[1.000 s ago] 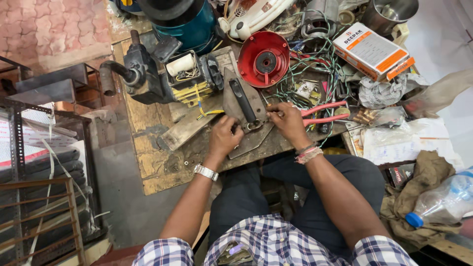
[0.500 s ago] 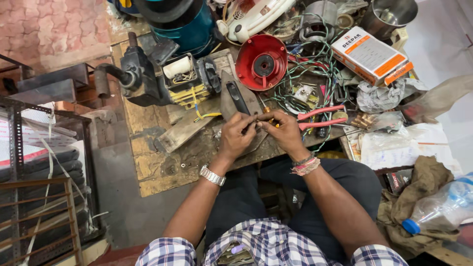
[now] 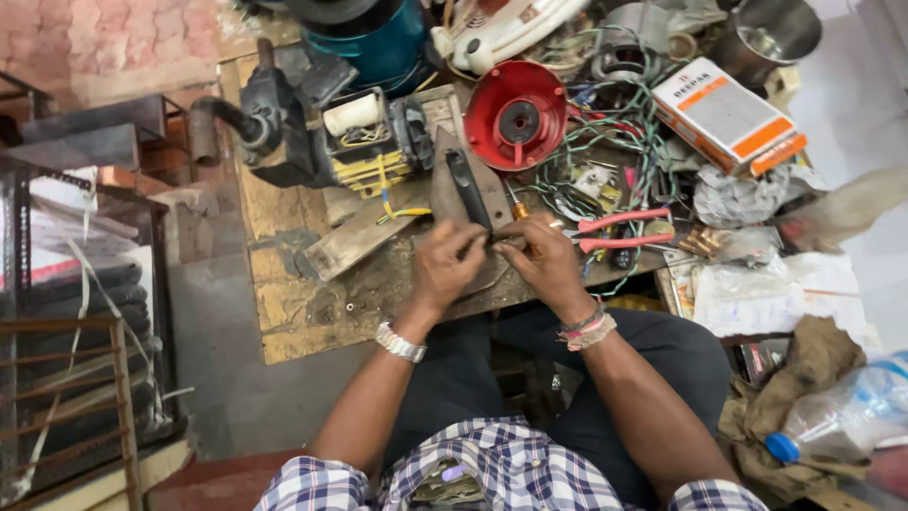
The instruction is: The person works at a cluttered workbench, using pliers and a screwdriver to manipulate wires and small components. They handle a white plastic housing and a black cylindrical part, stripping wires and adjusting connections while seated.
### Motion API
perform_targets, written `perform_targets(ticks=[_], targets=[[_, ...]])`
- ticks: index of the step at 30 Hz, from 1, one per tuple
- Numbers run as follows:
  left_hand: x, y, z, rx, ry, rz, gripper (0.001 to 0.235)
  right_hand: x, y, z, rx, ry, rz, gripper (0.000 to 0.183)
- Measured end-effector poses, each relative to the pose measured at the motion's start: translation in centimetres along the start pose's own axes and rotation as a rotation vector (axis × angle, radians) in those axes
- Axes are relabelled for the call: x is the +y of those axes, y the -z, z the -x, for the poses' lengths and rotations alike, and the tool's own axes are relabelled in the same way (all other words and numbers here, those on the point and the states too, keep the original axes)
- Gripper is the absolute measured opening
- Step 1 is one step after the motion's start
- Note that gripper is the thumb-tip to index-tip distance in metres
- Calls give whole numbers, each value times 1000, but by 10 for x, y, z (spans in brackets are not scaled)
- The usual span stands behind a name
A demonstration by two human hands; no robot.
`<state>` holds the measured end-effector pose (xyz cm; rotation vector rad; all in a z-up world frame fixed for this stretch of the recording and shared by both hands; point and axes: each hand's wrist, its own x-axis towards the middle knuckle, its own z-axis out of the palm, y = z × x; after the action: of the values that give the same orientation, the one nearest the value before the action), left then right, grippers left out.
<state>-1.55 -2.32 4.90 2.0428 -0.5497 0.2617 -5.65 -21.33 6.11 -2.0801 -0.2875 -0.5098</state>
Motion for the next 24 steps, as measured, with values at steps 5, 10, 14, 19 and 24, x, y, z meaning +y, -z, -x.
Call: perform_targets(ticks=[5, 10, 14, 19, 24], targets=[[-57, 64, 5, 27, 144, -203, 14, -3, 8, -5, 8, 26, 120, 22], [-97, 90, 53, -229, 259, -563, 15, -6, 10, -12, -24, 134, 212, 22], [-103, 79, 80, -224, 209, -656, 16, -2, 8, -10, -40, 140, 240, 23], [-85, 82, 65, -290, 233, -594, 28, 13, 6, -4, -39, 57, 294, 26], [-42, 71, 44, -148, 183, -486, 24, 25, -17, -1, -121, -251, 145, 34]])
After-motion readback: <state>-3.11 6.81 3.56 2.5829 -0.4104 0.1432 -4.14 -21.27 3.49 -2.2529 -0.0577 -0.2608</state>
